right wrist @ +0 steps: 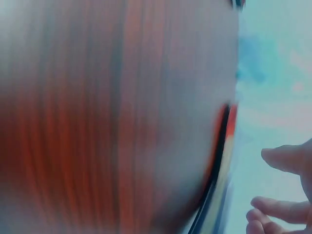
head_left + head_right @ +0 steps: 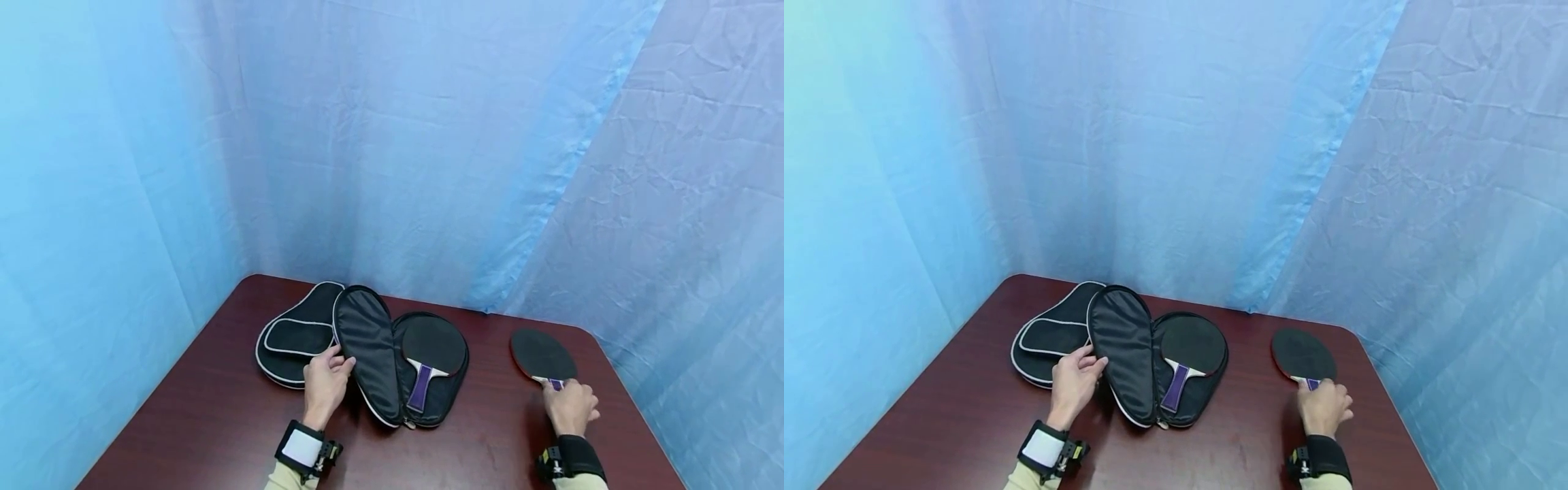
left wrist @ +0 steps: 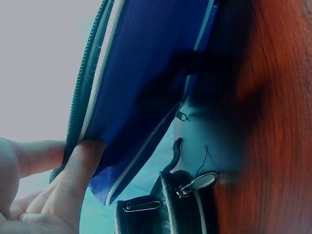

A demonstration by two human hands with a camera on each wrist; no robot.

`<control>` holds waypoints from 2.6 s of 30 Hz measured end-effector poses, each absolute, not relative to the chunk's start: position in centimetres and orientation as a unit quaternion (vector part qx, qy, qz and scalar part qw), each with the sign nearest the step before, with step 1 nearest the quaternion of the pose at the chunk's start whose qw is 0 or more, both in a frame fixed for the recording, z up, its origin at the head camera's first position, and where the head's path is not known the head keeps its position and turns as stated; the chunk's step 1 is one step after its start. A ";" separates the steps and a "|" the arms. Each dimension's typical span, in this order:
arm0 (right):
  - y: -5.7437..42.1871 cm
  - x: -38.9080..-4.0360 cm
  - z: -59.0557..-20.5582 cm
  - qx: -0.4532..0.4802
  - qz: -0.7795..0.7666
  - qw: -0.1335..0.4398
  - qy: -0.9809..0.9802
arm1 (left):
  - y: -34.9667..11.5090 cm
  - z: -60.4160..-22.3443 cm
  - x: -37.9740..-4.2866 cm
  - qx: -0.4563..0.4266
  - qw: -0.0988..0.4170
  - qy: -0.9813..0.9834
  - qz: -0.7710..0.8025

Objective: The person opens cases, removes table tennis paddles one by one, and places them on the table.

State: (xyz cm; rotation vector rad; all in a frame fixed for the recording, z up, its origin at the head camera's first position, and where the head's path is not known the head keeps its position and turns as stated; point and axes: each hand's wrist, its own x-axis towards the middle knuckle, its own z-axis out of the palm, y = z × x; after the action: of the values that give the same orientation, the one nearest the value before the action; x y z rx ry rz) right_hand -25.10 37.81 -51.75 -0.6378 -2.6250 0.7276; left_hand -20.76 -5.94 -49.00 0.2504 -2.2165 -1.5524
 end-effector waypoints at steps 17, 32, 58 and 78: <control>18.5 -24.1 -49.5 -0.001 0.350 0.029 -0.936 | -5.8 -48.4 -20.9 0.105 0.210 -0.791 -0.566; 15.1 -23.7 -51.3 -0.068 0.289 0.018 -0.955 | -5.7 -48.3 -20.6 0.099 0.211 -0.781 -0.579; 17.7 -24.1 -51.3 -0.071 0.701 -0.163 -0.690 | -5.8 -48.3 -20.6 0.100 0.220 -0.777 -0.581; 21.3 -24.8 -49.8 -0.059 0.697 -0.098 -0.708 | -5.7 -48.0 -20.8 0.097 0.227 -0.780 -0.575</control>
State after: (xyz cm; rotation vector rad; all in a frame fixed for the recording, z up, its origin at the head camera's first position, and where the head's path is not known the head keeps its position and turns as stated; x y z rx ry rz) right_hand -24.75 21.31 -49.84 -0.1965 -2.3743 2.3385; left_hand -20.76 -5.73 -48.03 0.2665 -2.1493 -1.5858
